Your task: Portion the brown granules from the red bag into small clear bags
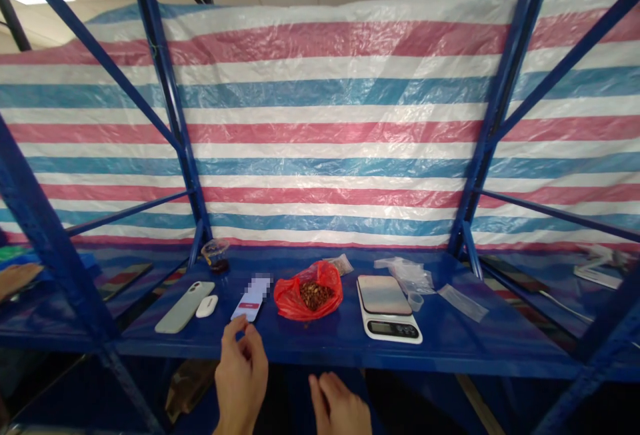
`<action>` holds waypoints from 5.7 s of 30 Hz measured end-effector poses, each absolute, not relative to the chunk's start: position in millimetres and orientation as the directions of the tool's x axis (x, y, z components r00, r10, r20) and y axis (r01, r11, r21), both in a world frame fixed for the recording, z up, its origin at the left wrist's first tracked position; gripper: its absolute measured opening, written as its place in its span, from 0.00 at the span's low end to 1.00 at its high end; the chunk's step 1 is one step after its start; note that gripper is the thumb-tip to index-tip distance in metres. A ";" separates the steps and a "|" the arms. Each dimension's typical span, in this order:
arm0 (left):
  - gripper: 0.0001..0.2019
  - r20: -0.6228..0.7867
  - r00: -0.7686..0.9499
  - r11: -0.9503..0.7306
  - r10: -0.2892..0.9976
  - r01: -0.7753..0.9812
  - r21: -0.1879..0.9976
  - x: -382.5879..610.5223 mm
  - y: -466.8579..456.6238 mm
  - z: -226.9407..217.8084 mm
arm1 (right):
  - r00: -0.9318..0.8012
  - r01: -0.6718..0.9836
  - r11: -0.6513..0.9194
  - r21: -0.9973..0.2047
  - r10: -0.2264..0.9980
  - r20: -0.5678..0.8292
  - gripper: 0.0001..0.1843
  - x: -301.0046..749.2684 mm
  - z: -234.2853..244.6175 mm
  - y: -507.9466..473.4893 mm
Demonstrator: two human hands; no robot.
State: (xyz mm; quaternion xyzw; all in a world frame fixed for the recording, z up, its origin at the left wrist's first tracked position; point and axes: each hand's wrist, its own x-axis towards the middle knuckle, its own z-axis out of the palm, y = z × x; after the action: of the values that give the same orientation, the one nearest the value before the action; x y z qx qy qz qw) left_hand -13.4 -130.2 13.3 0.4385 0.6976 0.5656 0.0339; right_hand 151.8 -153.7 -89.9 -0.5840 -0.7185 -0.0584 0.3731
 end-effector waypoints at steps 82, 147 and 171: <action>0.09 0.460 0.064 -0.460 0.885 0.263 0.848 22.2 23.2 20.8 | -0.006 0.037 0.450 -0.893 0.893 0.450 0.15 154.3 1.9 23.2; 0.34 0.490 -0.007 -0.464 0.872 0.314 0.828 22.6 42.2 -19.0 | 0.046 0.456 0.574 -0.680 0.748 0.662 0.22 176.2 10.7 21.9; 0.36 0.499 0.082 -0.484 0.863 0.422 0.767 27.4 41.0 -10.7 | -0.075 0.531 0.634 -0.562 0.696 0.714 0.10 191.3 26.2 12.1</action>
State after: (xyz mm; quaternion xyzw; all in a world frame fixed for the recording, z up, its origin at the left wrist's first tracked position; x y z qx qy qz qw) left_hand 27.4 41.0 -10.7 0.7017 0.4578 0.4994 0.2205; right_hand 191.3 12.1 26.2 -0.4207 -0.7291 0.0773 0.5342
